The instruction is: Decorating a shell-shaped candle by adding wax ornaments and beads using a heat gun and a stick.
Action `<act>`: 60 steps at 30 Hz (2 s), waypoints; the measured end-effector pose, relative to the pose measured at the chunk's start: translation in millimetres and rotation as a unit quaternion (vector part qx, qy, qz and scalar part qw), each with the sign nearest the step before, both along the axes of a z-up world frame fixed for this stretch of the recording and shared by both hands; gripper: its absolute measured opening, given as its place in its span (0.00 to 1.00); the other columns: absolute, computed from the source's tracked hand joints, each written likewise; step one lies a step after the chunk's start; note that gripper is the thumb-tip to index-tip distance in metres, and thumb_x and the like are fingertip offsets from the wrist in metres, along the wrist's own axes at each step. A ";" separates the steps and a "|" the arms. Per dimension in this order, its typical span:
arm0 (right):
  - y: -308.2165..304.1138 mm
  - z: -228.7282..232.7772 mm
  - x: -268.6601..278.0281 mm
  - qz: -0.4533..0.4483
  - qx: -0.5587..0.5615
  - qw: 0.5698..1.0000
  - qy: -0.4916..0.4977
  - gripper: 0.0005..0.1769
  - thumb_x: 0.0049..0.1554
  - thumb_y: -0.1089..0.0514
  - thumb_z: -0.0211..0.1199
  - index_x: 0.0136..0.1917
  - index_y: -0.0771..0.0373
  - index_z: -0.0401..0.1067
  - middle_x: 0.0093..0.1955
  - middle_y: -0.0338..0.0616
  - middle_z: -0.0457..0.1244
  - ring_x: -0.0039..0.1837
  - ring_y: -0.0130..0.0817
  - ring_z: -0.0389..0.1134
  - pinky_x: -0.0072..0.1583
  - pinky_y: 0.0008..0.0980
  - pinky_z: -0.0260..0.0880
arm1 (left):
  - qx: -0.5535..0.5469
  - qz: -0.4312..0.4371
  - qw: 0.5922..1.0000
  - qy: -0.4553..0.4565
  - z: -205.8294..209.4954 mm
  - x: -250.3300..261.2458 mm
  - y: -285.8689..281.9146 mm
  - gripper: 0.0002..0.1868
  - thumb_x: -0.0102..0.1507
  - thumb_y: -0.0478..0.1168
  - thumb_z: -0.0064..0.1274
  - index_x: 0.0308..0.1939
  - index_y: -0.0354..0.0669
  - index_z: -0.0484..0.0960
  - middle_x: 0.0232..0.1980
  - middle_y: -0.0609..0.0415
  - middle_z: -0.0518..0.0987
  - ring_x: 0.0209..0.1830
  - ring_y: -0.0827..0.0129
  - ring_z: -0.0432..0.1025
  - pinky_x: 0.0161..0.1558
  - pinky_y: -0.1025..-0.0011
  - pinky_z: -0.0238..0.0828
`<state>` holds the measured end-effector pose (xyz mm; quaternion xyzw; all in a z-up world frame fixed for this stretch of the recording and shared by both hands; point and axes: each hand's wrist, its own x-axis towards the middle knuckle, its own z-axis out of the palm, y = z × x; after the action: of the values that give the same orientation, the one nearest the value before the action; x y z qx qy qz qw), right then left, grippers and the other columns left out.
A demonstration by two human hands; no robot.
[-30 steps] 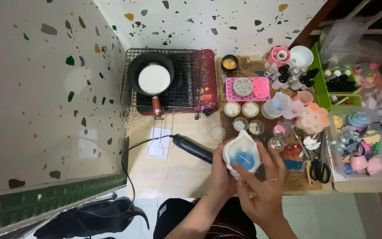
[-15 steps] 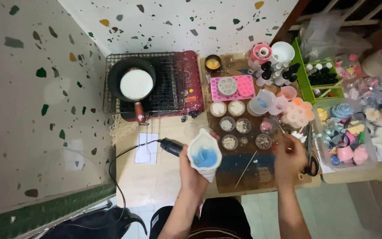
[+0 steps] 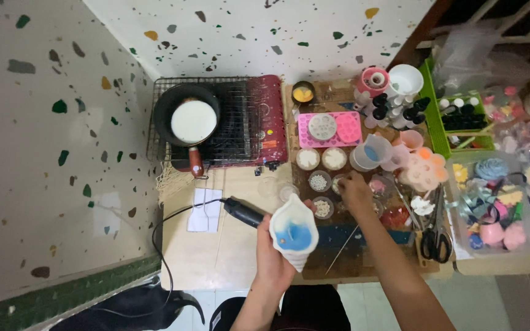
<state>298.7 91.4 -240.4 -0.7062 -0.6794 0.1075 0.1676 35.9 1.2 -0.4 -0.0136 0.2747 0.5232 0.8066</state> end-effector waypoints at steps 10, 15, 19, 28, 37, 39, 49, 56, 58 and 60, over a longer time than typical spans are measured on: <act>-19.3 59.3 -6.6 -0.059 0.033 0.985 0.160 0.12 0.57 0.59 0.69 0.51 0.69 0.79 0.49 0.55 0.70 0.51 0.49 0.73 0.56 0.42 0.73 | 0.040 -0.034 0.999 -0.012 4.2 -0.6 -5.6 0.38 0.71 0.59 0.22 0.70 0.33 0.71 0.66 0.44 0.77 0.66 0.60 0.72 0.66 0.65 0.68; -54.3 143.3 -31.1 -0.176 -0.025 0.809 0.561 0.06 0.57 0.68 0.66 0.48 0.74 0.76 0.50 0.50 0.69 0.49 0.39 0.75 0.51 0.37 0.79 | 0.012 -0.040 0.999 -0.018 -2.3 2.3 -5.8 0.36 0.72 0.59 0.23 0.67 0.36 0.73 0.63 0.47 0.79 0.63 0.61 0.74 0.65 0.65 0.69; -89.1 246.2 -67.3 -0.185 -0.022 0.811 0.554 0.05 0.59 0.70 0.65 0.50 0.72 0.77 0.48 0.52 0.72 0.50 0.38 0.75 0.54 0.34 0.77 | -0.024 -0.050 0.998 -0.019 -0.8 -0.2 -7.4 0.35 0.72 0.59 0.23 0.67 0.39 0.74 0.62 0.50 0.80 0.62 0.64 0.74 0.64 0.65 0.69; -137.5 294.2 -91.8 -0.018 0.071 0.871 0.486 0.08 0.51 0.75 0.68 0.44 0.69 0.75 0.55 0.52 0.71 0.57 0.35 0.73 0.57 0.32 0.76 | 0.032 -0.055 0.996 -0.059 -3.8 -2.7 -13.9 0.33 0.74 0.58 0.25 0.66 0.39 0.75 0.60 0.51 0.80 0.59 0.64 0.74 0.62 0.66 0.70; -130.6 323.3 -110.5 0.109 0.013 0.918 0.380 0.15 0.47 0.71 0.72 0.40 0.63 0.66 0.49 0.42 0.72 0.56 0.32 0.68 0.58 0.32 0.69 | -0.011 -0.065 0.995 -0.078 -11.7 -6.2 -21.8 0.31 0.74 0.59 0.29 0.62 0.40 0.76 0.56 0.51 0.81 0.57 0.64 0.77 0.62 0.64 0.72; -129.4 322.4 -108.7 0.089 -0.024 0.933 0.349 0.16 0.45 0.69 0.74 0.37 0.62 0.66 0.48 0.37 0.74 0.52 0.31 0.66 0.55 0.31 0.69 | -0.016 -0.078 0.994 -0.074 -11.8 -7.3 -21.9 0.30 0.73 0.59 0.29 0.61 0.41 0.76 0.56 0.51 0.82 0.57 0.63 0.77 0.61 0.65 0.72; -150.2 323.9 -106.5 0.139 0.059 0.942 0.300 0.15 0.45 0.68 0.72 0.38 0.61 0.65 0.55 0.37 0.74 0.51 0.33 0.62 0.55 0.30 0.66 | 0.006 -0.063 0.996 -0.065 -3.7 -12.9 -25.0 0.27 0.74 0.56 0.30 0.62 0.42 0.76 0.56 0.53 0.81 0.58 0.65 0.76 0.61 0.64 0.72; -159.5 326.8 -107.1 0.227 0.188 0.947 0.127 0.12 0.37 0.65 0.67 0.33 0.59 0.65 0.59 0.36 0.71 0.51 0.41 0.63 0.52 0.37 0.63 | -0.023 -0.064 0.996 -0.064 0.2 -12.5 -24.6 0.27 0.73 0.57 0.32 0.61 0.43 0.76 0.55 0.52 0.82 0.55 0.65 0.77 0.59 0.64 0.73; -160.2 328.3 -108.0 0.246 0.203 0.942 0.102 0.12 0.35 0.64 0.66 0.33 0.59 0.65 0.59 0.35 0.71 0.50 0.41 0.63 0.52 0.40 0.61 | -0.026 -0.064 0.996 -0.063 -0.3 -12.3 -26.3 0.27 0.73 0.57 0.32 0.62 0.43 0.76 0.55 0.53 0.82 0.55 0.65 0.77 0.60 0.64 0.73; -160.5 329.9 -109.0 0.257 0.204 0.942 0.078 0.12 0.36 0.64 0.66 0.33 0.58 0.66 0.59 0.36 0.71 0.48 0.40 0.64 0.50 0.40 0.60 | -0.018 -0.060 0.997 -0.051 -2.8 -11.6 -26.7 0.26 0.74 0.56 0.32 0.62 0.43 0.76 0.54 0.52 0.82 0.54 0.65 0.77 0.58 0.64 0.73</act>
<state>189.7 -69.1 89.5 -0.4482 -0.8298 0.0605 0.3269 24.3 -25.5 -3.2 -0.0382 0.2427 0.4677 0.8491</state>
